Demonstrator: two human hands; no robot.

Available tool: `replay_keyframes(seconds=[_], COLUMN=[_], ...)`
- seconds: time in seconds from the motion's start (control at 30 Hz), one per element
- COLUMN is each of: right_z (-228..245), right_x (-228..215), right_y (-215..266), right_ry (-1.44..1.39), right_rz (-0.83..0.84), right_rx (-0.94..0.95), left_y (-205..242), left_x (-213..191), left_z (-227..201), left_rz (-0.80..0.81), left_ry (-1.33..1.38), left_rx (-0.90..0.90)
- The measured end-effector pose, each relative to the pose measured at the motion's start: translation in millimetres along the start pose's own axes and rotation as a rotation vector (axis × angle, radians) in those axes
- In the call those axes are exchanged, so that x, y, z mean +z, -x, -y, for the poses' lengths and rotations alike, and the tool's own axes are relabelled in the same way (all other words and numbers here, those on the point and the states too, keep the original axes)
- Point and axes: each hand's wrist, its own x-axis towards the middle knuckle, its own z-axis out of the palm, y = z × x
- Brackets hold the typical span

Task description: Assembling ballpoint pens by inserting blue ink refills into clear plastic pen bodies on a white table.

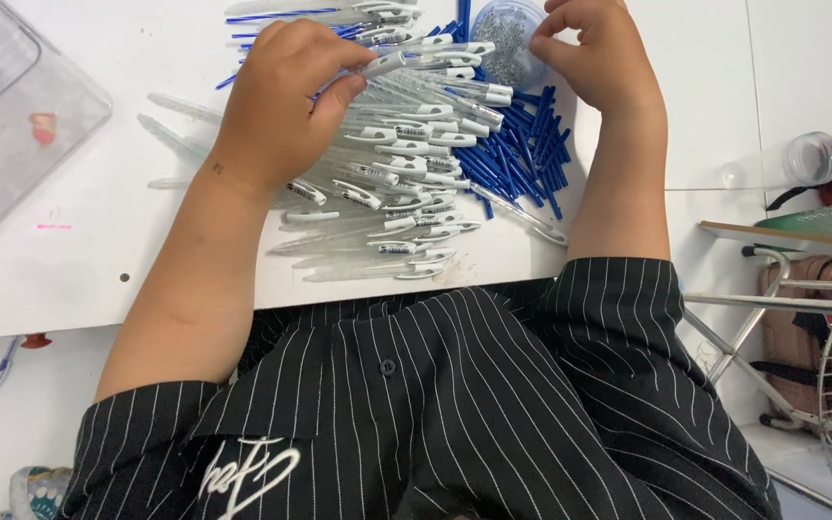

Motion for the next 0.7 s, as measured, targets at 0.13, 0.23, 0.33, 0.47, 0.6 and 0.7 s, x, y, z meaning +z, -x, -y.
replay_keyframes(seconds=[0.13,0.23,0.33,0.47,0.6,0.7], right_z=[-1,-2,-2,33,67,96], right_x=[1,1,-1,-14,-12,-6], right_y=[4,3,3,8,19,34], right_ry=[-0.046,-0.048,-0.098,-0.22,-0.241,-0.287], right_rz=[-0.023,-0.02,-0.056,-0.138,-0.153,-0.083], right_rx=[0.031,0.079,0.032,-0.236,-0.307,-0.486], left_y=[0,-1,-2,-4,-4,-6], left_x=[-1,-2,-2,-4,-4,-5], left_z=[-3,-3,-3,-8,-12,-17], left_rz=[-0.013,-0.012,-0.018,-0.047,-0.06,-0.085], left_ry=[0.02,0.025,0.022,0.01,-0.007,-0.008], left_rx=[0.005,0.007,0.006,0.017,0.037,0.111])
